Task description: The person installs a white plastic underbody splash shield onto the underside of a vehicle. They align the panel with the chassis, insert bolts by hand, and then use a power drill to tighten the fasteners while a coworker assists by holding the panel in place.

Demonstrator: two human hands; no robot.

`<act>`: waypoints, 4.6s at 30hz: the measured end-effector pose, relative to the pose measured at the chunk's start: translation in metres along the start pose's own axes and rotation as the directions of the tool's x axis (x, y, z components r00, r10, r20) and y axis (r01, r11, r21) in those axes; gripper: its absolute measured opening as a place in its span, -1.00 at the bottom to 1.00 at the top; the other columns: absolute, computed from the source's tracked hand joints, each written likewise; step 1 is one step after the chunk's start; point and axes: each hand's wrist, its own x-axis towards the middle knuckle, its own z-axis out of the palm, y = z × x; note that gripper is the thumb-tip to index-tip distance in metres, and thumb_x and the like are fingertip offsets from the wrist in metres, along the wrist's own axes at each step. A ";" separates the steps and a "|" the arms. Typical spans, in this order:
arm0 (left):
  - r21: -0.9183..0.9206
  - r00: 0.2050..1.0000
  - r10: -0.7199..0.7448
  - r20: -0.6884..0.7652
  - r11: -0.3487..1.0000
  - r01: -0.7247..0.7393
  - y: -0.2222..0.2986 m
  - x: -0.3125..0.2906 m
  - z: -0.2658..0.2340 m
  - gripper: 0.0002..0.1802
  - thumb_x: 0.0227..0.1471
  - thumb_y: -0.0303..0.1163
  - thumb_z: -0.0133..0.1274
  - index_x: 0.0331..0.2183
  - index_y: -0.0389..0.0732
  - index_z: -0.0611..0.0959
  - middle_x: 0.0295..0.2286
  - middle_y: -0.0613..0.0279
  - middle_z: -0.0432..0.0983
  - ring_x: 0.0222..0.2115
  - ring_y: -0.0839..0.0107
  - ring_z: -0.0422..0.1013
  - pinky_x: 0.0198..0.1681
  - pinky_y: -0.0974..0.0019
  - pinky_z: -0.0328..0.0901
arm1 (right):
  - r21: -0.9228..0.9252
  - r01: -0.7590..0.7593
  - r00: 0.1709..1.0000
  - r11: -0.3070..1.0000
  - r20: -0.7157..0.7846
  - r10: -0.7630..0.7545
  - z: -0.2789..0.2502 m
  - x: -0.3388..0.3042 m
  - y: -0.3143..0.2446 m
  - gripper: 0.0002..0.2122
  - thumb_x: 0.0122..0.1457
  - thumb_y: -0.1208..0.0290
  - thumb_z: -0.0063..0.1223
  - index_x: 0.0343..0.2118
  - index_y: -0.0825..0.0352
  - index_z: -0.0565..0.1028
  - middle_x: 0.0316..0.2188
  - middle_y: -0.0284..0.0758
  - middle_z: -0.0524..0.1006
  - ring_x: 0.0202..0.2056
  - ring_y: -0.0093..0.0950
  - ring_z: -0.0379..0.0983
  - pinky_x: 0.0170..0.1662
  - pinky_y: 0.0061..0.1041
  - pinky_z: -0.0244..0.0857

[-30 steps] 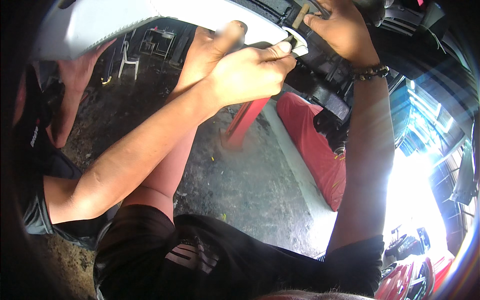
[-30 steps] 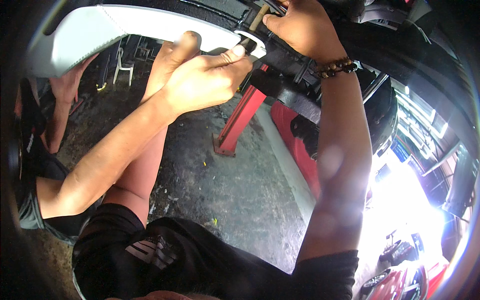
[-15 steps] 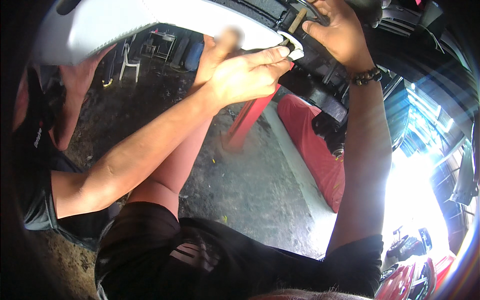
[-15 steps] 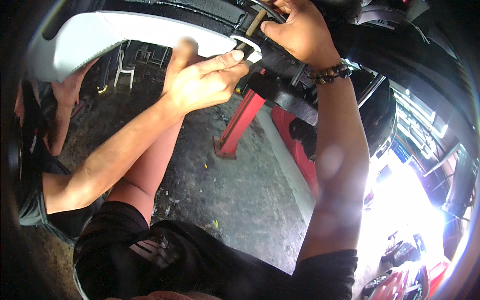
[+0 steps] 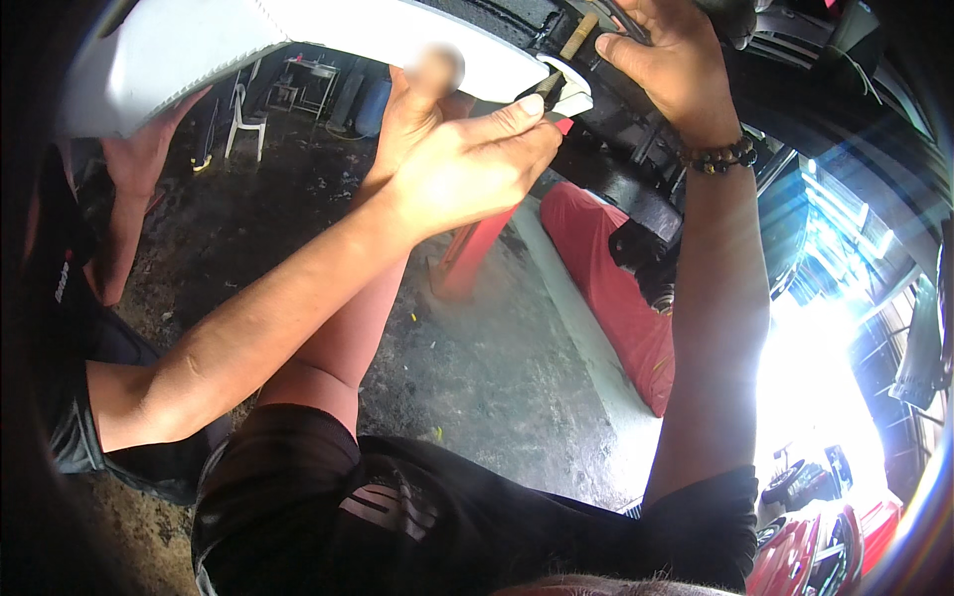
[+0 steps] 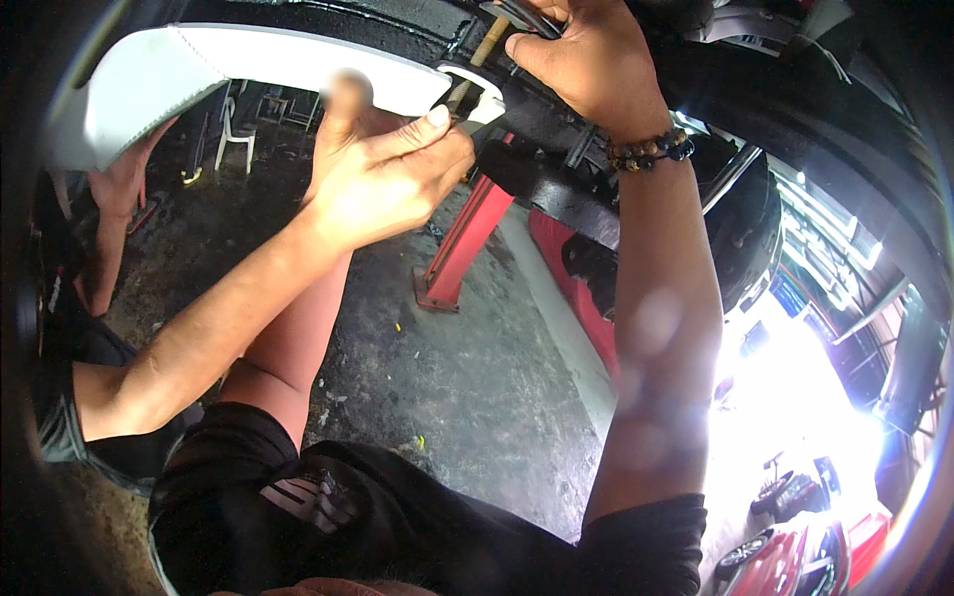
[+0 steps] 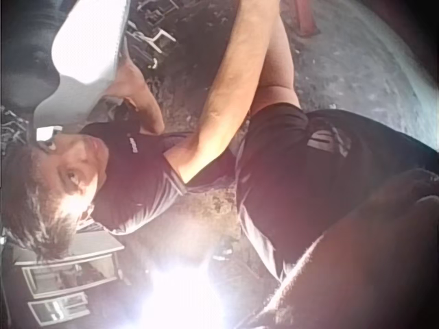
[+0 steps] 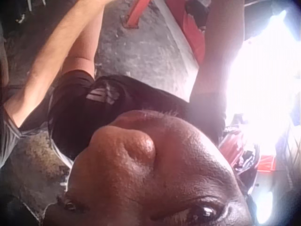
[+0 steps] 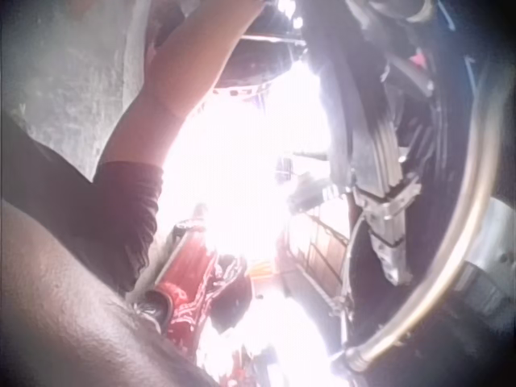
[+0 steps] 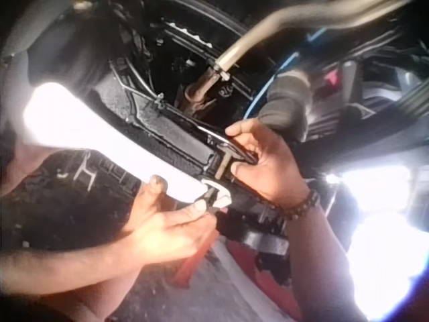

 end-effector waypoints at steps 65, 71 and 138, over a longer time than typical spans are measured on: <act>-0.061 0.989 -0.002 0.147 0.998 0.011 0.001 0.003 -0.019 -0.26 0.15 0.19 0.13 -0.06 -0.38 0.52 -0.18 0.29 0.49 -0.19 0.65 0.39 -0.09 0.45 0.34 | 0.233 -0.122 0.982 0.965 -0.116 0.152 -0.001 -0.001 0.000 -0.41 0.36 -0.15 -0.03 -0.09 0.46 0.50 -0.27 -0.34 0.58 -0.21 -0.59 0.49 -0.07 -0.57 0.37; -0.056 0.999 0.008 0.032 0.998 -0.007 0.003 -0.001 -0.016 -0.32 0.09 0.12 0.22 -0.08 -0.33 0.53 -0.18 0.24 0.46 -0.24 0.60 0.39 -0.09 0.41 0.35 | 0.168 -0.168 0.970 0.971 -0.146 0.193 0.000 0.000 -0.012 -0.42 0.36 -0.15 -0.03 -0.09 0.45 0.51 -0.27 -0.33 0.59 -0.21 -0.59 0.49 -0.07 -0.56 0.37; -0.116 0.980 -0.186 0.068 0.974 0.193 0.001 -0.016 0.020 -0.06 0.15 0.50 -0.15 -0.11 -0.33 0.50 -0.34 0.32 0.39 -0.34 0.54 0.37 -0.27 0.49 0.36 | -0.443 0.031 0.995 0.896 0.096 0.013 -0.008 -0.018 -0.036 -0.46 -0.05 0.41 0.38 0.02 0.46 0.45 -0.23 -0.09 0.63 -0.20 -0.34 0.64 -0.12 -0.43 0.50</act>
